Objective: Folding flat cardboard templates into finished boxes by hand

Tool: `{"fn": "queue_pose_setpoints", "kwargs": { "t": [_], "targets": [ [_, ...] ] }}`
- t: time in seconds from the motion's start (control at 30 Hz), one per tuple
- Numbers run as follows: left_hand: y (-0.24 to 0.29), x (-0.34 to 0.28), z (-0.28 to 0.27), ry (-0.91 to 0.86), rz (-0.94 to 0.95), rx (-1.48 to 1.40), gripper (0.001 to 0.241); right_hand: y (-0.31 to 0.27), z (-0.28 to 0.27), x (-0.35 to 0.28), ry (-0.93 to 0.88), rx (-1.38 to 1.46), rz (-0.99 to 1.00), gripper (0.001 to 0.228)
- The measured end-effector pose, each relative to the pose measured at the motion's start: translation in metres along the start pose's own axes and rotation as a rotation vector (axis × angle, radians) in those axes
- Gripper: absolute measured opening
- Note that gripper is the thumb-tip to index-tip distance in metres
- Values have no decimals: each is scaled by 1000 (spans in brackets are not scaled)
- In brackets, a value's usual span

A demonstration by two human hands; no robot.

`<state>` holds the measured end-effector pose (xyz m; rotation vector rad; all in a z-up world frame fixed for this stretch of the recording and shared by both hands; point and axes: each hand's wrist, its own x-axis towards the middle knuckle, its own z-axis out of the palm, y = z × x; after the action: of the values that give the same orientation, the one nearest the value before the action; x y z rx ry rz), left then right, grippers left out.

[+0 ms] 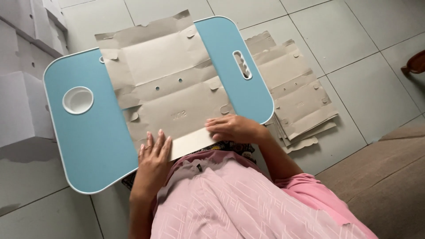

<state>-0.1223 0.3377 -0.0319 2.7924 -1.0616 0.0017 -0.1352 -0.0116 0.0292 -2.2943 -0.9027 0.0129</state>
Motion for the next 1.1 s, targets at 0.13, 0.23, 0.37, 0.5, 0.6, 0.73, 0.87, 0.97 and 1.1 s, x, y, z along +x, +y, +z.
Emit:
{"fn": "queue_pose_setpoints", "kwargs": {
  "t": [0.13,0.23,0.37,0.5,0.6,0.73,0.87,0.97,1.1],
  "targets": [
    [0,-3,-39,87,35,-68,48,-6,-18,-9,-44,-118,91,36],
    [4,0,-58,124,28,-91,32,-15,-21,-5,-91,-85,88,52],
    [8,8,-84,183,-29,-245,28,-14,-16,-2,13,-125,87,27],
    [6,13,-92,281,-60,-209,33,14,0,-5,269,-252,86,27],
    [18,21,-90,401,-135,221,46,17,8,3,350,-597,136,30],
    [21,29,-41,410,-134,467,50,23,25,19,423,-738,155,31],
    [44,37,-10,338,54,144,81,9,60,37,466,-714,41,38],
    [51,33,4,269,48,112,89,-34,76,40,296,-579,44,56],
    [36,21,0,238,-2,156,100,-37,79,31,19,-537,134,95]
  ]
}}
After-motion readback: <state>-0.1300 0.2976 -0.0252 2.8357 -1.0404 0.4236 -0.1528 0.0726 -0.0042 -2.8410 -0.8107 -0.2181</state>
